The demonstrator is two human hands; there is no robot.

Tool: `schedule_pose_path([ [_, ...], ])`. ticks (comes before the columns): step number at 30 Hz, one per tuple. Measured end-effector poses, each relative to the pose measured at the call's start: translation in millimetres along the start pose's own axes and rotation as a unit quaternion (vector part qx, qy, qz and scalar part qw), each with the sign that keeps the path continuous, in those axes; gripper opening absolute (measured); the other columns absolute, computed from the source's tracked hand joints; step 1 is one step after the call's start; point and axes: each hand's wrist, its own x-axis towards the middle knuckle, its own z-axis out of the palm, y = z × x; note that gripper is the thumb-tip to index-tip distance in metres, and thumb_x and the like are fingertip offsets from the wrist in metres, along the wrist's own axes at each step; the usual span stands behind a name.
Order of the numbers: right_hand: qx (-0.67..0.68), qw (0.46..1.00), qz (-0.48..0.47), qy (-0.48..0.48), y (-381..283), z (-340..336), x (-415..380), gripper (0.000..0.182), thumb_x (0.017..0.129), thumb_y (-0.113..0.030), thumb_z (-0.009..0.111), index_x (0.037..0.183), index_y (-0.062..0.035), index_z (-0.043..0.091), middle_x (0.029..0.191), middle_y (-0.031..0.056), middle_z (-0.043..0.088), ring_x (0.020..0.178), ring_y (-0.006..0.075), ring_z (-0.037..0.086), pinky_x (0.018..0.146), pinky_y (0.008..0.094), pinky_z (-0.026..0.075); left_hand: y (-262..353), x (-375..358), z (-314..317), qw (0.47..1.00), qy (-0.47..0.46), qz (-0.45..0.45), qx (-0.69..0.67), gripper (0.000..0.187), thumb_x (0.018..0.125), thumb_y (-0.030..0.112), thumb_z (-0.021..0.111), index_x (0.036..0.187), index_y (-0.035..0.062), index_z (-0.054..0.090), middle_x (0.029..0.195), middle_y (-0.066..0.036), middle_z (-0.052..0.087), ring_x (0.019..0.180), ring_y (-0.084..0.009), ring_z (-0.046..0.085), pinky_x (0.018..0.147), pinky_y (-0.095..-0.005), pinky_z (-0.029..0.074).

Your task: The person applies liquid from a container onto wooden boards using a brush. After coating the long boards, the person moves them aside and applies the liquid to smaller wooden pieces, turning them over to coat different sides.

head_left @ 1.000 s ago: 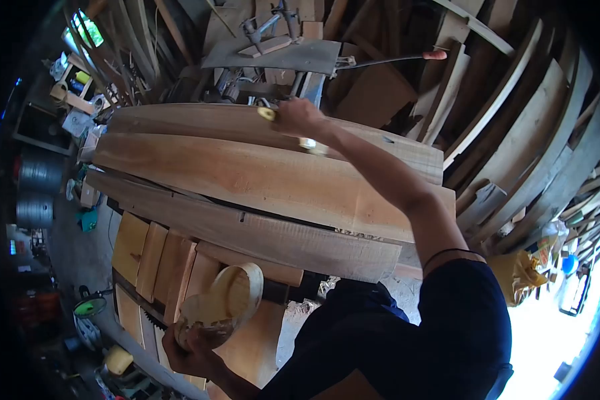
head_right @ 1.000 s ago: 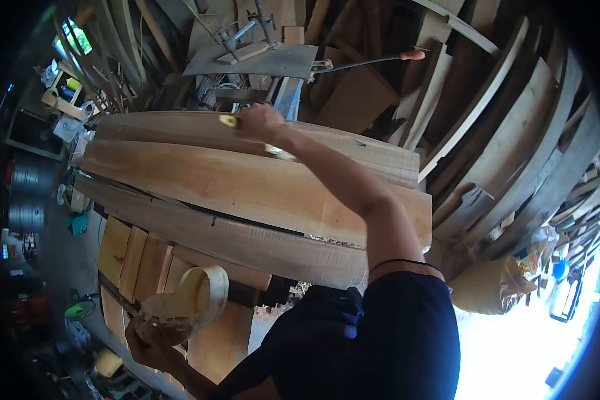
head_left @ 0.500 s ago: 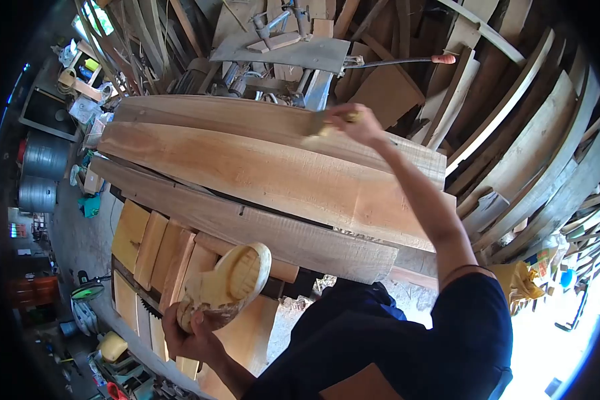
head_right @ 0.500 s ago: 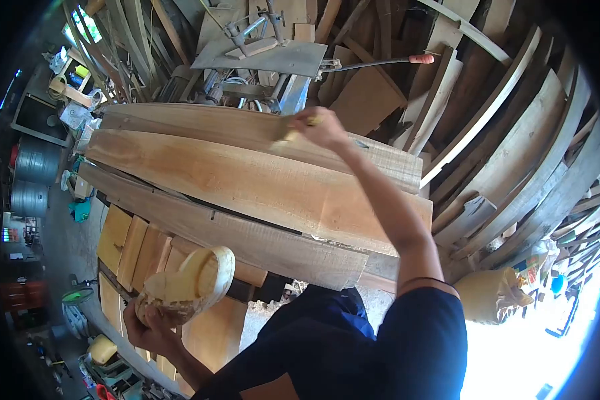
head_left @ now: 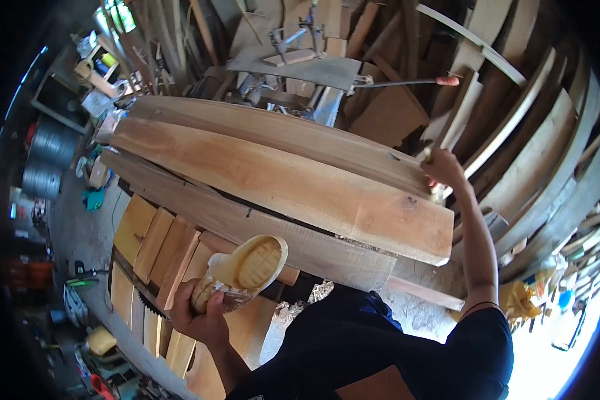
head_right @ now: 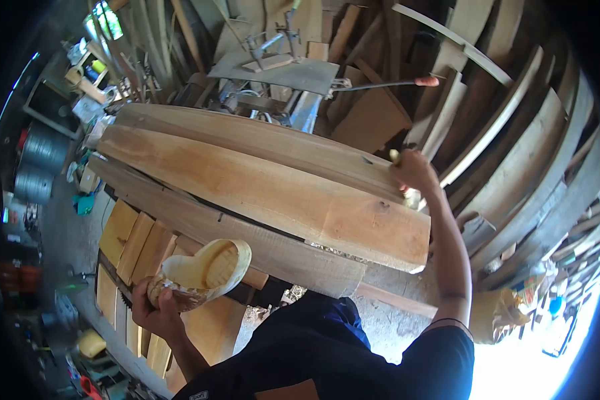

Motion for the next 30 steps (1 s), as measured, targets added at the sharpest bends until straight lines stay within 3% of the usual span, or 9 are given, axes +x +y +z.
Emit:
schedule_pose_path([
  [4,-0.044,0.987,-0.152,-0.043,-85.4,61.5,53.3,0.028,0.079,-0.019,0.052,0.077,0.0054,0.066,0.058,0.0136,0.065,0.052,0.0217,0.067,0.056,0.0311,0.058,6.1,-4.7,-13.7,0.998,0.018,-0.006,0.060,0.026,0.065,0.009,0.073,0.086,-0.0013,0.060,0.072,-0.005,0.058,0.065,-0.0146,0.054,0.061,-0.0247,0.044],
  [10,0.057,0.971,-0.203,-0.111,-242.4,107.1,107.5,0.036,0.081,-0.025,0.059,0.092,0.0098,0.061,0.071,0.0194,0.067,0.056,0.0247,0.068,0.058,0.0327,0.057,7.7,-19.5,-32.6,0.985,0.090,-0.051,0.138,0.027,0.064,0.006,0.072,0.087,-0.0017,0.061,0.075,-0.007,0.061,0.066,-0.0146,0.056,0.063,-0.0242,0.045],
  [13,-0.160,0.884,-0.416,0.142,-283.6,156.2,154.3,0.033,0.087,-0.024,0.057,0.098,0.0075,0.062,0.093,0.0215,0.067,0.073,0.0249,0.070,0.065,0.0314,0.057,9.4,-26.5,-39.3,0.976,0.111,-0.067,0.175,0.028,0.064,0.005,0.073,0.089,-0.0017,0.062,0.076,-0.007,0.062,0.068,-0.0144,0.058,0.065,-0.0245,0.047],
  [14,0.091,0.937,-0.338,0.007,-299.5,167.9,174.3,0.031,0.088,-0.027,0.056,0.101,0.0004,0.063,0.087,0.0166,0.068,0.075,0.0219,0.069,0.070,0.0317,0.055,9.2,-29.3,-40.3,0.973,0.129,-0.091,0.168,0.028,0.065,0.007,0.074,0.089,-0.0018,0.062,0.077,-0.006,0.062,0.069,-0.0141,0.057,0.065,-0.0246,0.047],
  [15,0.332,0.907,-0.226,-0.130,-314.5,179.4,190.7,0.030,0.088,-0.030,0.054,0.104,-0.0067,0.065,0.082,0.0117,0.069,0.077,0.0189,0.068,0.075,0.0320,0.053,9.2,-31.6,-41.2,0.970,0.145,-0.115,0.159,0.028,0.066,0.008,0.074,0.089,-0.0019,0.062,0.077,-0.006,0.062,0.069,-0.0138,0.057,0.065,-0.0247,0.047],
  [16,0.458,0.838,-0.242,-0.170,-322.0,193.9,198.4,0.028,0.090,-0.030,0.054,0.106,-0.0096,0.065,0.088,0.0081,0.068,0.078,0.0156,0.065,0.073,0.0316,0.053,9.3,-33.4,-42.8,0.968,0.149,-0.117,0.163,0.028,0.066,0.008,0.074,0.089,-0.0019,0.062,0.077,-0.006,0.062,0.069,-0.0138,0.057,0.065,-0.0247,0.047],
  [19,0.542,0.802,-0.160,-0.195,-315.7,225.8,217.9,0.029,0.091,-0.030,0.056,0.106,-0.0075,0.065,0.091,0.0056,0.067,0.076,0.0133,0.063,0.070,0.0282,0.053,8.3,-35.5,-45.6,0.970,0.138,-0.144,0.142,0.028,0.069,0.011,0.074,0.090,-0.0024,0.061,0.078,-0.006,0.062,0.071,-0.0133,0.057,0.066,-0.0248,0.047],
  [23,0.508,0.833,-0.157,-0.153,-246.4,219.4,218.6,0.029,0.091,-0.027,0.058,0.106,-0.0037,0.065,0.092,0.0061,0.067,0.078,0.0127,0.062,0.069,0.0252,0.053,-0.2,-36.7,-46.9,0.969,0.153,-0.130,0.141,0.028,0.070,0.013,0.074,0.091,-0.0029,0.061,0.078,-0.007,0.062,0.071,-0.0130,0.057,0.066,-0.0249,0.047],
  [30,0.482,0.872,-0.088,-0.016,-44.2,83.9,84.5,0.032,0.092,-0.022,0.056,0.113,0.0019,0.060,0.099,0.0105,0.065,0.074,0.0160,0.066,0.064,0.0252,0.054,-8.0,-28.1,-36.0,0.984,0.080,-0.119,0.104,0.021,0.076,0.008,0.068,0.092,-0.0026,0.060,0.084,-0.006,0.060,0.076,-0.0135,0.056,0.072,-0.0258,0.047],
])
